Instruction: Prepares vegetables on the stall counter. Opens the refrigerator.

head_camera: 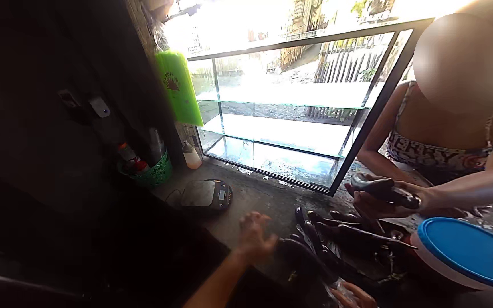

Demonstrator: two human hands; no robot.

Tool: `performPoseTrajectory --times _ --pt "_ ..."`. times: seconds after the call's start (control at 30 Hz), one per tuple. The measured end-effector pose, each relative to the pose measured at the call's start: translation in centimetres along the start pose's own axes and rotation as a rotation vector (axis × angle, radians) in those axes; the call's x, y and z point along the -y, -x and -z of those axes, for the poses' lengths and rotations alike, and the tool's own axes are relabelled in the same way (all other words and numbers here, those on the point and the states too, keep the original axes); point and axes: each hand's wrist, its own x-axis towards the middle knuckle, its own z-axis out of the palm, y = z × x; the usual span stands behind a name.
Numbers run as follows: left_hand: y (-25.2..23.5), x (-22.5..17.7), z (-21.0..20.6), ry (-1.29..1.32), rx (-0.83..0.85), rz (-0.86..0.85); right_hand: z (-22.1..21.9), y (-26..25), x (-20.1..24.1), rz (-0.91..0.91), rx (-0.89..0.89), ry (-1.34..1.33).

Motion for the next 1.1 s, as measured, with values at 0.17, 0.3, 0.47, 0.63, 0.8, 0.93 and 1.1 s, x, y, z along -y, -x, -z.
performPoseTrajectory --times 0.17,0.3,0.47,0.63,0.8,0.93,1.1 --pt "5.8 -6.0 -6.4 0.135 0.046 -0.028 0.5 0.0 0.5 0.008 0.013 -0.082" --pt "4.4 -6.8 -8.1 0.118 -0.201 0.014 1.8 1.7 2.0 0.132 0.096 -0.081" --pt "2.3 -9.2 -6.1 0.161 0.031 0.337 3.5 2.7 1.8 0.133 0.037 -0.128" --pt "7.3 -10.7 -8.1 0.265 -0.081 -0.008 4.7 1.1 -0.9 0.027 0.020 -0.065" --pt "6.6 -9.7 -10.9 0.221 0.042 -0.191 5.6 2.8 -1.7 0.051 0.065 -0.168" --pt "3.3 -9.3 -11.2 0.179 0.065 -0.175 6.8 4.5 -2.0 0.022 0.016 -0.180" --pt "0.9 -9.5 -12.2 0.047 -0.128 -0.159 7.5 5.9 -2.8 0.002 -0.017 -0.187"
